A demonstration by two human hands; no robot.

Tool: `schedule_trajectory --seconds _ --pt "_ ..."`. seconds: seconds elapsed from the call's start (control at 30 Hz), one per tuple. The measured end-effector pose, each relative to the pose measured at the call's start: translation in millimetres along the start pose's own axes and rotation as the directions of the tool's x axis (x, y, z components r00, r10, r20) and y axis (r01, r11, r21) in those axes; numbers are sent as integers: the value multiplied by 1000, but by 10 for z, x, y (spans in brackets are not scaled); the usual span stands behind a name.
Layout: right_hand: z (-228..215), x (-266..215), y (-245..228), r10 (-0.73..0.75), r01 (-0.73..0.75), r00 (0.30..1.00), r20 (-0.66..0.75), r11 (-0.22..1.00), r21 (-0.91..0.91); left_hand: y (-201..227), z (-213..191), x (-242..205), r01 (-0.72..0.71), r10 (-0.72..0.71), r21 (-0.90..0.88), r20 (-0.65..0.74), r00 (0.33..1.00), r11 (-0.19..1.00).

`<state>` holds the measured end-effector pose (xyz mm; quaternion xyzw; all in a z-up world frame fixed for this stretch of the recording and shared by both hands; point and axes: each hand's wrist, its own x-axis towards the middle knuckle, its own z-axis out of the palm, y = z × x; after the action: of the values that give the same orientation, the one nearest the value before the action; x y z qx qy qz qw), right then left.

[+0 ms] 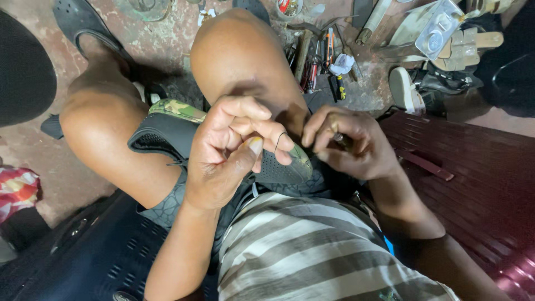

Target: The person applies glue to the sole of a camouflage-patterned sneaker and then uses a needle and thread to stitch the sole to the upper. The person repeatedly pushes the needle through the sole and pulls the thread tight to secure the repair.

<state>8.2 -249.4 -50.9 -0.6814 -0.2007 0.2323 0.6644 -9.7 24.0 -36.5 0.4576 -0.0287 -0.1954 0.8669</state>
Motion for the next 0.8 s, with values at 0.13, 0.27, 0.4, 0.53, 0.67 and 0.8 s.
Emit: schedule_trajectory --seconds 0.13,0.27,0.4,0.53,0.67,0.8 --pt "-198 -113 142 159 -275 961 226 644 714 13 -12 42 -39 39 14 47 998 999" --pt "-196 -157 48 194 -323 945 264 411 852 91 105 105 -73 75 -36 72 995 997" --pt "-105 -146 -323 202 -167 979 -4 820 547 209 351 134 -20 -13 375 85 996 927" --pt "-25 -56 -662 203 -156 961 -188 959 238 263 512 148 -43 -65 646 143 988 762" --pt "-20 96 -844 264 -248 933 -243 964 93 242 527 147 16 -105 774 66 992 633" --pt "-50 317 -714 286 -254 957 43 902 -350 145 526 98 -105 106 750 47 993 653"
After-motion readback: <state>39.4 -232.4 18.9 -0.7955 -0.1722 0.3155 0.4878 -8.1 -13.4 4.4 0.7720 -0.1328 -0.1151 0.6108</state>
